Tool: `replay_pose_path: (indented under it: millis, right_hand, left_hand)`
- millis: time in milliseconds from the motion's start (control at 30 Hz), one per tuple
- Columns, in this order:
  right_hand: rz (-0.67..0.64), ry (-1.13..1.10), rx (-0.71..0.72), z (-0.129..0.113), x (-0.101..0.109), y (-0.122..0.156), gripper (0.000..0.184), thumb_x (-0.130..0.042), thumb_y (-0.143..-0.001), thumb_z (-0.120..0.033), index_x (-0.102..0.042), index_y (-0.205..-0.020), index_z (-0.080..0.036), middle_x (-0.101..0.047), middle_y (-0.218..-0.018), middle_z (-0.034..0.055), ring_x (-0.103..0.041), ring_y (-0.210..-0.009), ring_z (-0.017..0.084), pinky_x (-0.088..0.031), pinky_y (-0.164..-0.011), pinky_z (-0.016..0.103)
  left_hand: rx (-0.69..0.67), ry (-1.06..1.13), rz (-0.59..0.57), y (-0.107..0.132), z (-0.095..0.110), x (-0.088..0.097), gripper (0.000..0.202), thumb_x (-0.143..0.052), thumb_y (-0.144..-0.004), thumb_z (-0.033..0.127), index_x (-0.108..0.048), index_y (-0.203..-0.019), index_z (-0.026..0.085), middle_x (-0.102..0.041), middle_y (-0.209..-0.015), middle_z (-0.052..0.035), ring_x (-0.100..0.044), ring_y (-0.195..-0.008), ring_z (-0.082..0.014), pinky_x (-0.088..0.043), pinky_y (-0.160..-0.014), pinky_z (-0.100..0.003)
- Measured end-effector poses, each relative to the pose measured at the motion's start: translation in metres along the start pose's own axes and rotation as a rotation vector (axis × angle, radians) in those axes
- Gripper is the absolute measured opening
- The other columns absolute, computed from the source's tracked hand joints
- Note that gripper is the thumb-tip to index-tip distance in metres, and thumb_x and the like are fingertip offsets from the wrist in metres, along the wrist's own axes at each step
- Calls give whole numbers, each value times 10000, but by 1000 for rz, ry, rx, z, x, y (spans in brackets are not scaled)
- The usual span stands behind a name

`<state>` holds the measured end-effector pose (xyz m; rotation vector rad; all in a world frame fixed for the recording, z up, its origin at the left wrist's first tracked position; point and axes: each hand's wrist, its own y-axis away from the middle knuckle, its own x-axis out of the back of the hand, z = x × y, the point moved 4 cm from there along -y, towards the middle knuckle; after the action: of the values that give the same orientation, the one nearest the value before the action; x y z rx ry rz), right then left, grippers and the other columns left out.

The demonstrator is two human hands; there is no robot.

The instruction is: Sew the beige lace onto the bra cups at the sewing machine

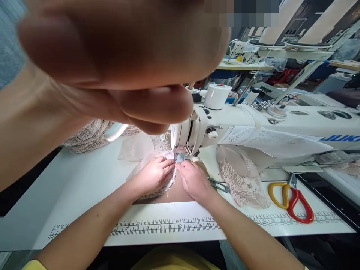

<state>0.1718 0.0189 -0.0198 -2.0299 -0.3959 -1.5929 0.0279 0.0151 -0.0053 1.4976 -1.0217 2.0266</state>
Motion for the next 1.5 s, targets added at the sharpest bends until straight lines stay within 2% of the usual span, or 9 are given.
replay_pose_path:
  millis: [233,433,633,800,1000,1267,1367,1500]
  right_hand:
    - [-25,4,-4,0,0,-2,320,-450,-884,-70,-662,-1108,-156,-625,-878,72,-528,-802,216,-392,-717,309]
    - [15,-36,24,0,3,2,292,-428,-893,-53,-658,-1043,-151,-599,-858,66,-504,-783,200,-382,-716,303]
    - [4,-31,35,0,2,2,282,-428,-893,-60,-655,-1027,-157,-587,-856,71,-492,-781,206,-377,-706,309]
    - [-3,-5,24,0,-1,0,299,-424,-890,-61,-659,-1049,-155,-585,-830,67,-487,-763,207,-367,-693,310]
    - [26,-41,40,1,3,1,305,-425,-896,-69,-659,-1071,-155,-575,-815,63,-477,-777,203,-369,-710,296]
    - [24,-89,65,0,5,3,312,-400,-872,-32,-668,-974,-155,-555,-799,56,-440,-733,193,-356,-691,301]
    - [11,-55,50,1,3,2,294,-416,-853,-28,-666,-933,-161,-554,-792,52,-434,-727,192,-337,-664,303]
    - [-10,-30,44,1,1,1,306,-431,-836,-30,-665,-977,-166,-563,-810,55,-442,-746,199,-333,-669,307]
  left_hand:
    - [39,-55,-49,-2,-8,-1,342,-406,-977,253,-608,-1220,122,-623,-1271,-115,-547,-1005,-264,-500,-837,-419]
    - [10,-59,-29,0,-11,-4,331,-398,-985,239,-619,-1219,165,-631,-1269,-103,-538,-1091,-268,-492,-858,-425]
    - [8,-42,-26,2,-12,-6,306,-416,-977,226,-648,-1173,182,-639,-1255,-98,-548,-1091,-254,-479,-887,-414]
    - [27,-49,-46,-2,-16,-5,312,-419,-973,215,-632,-1195,163,-626,-1279,-109,-550,-1078,-276,-480,-837,-419]
    - [19,-45,-35,-3,-18,-4,325,-410,-977,216,-623,-1213,150,-612,-1299,-118,-537,-1118,-276,-466,-885,-426]
    - [-7,-22,-65,-1,-19,-7,331,-402,-975,214,-640,-1195,149,-637,-1271,-100,-550,-1076,-260,-474,-875,-419]
    - [7,-40,-44,-2,-20,-6,337,-407,-973,232,-635,-1208,152,-632,-1280,-104,-556,-1047,-266,-478,-850,-423]
    - [34,-32,-3,-4,-22,-5,334,-412,-975,249,-637,-1205,160,-635,-1276,-107,-560,-1059,-271,-479,-855,-436]
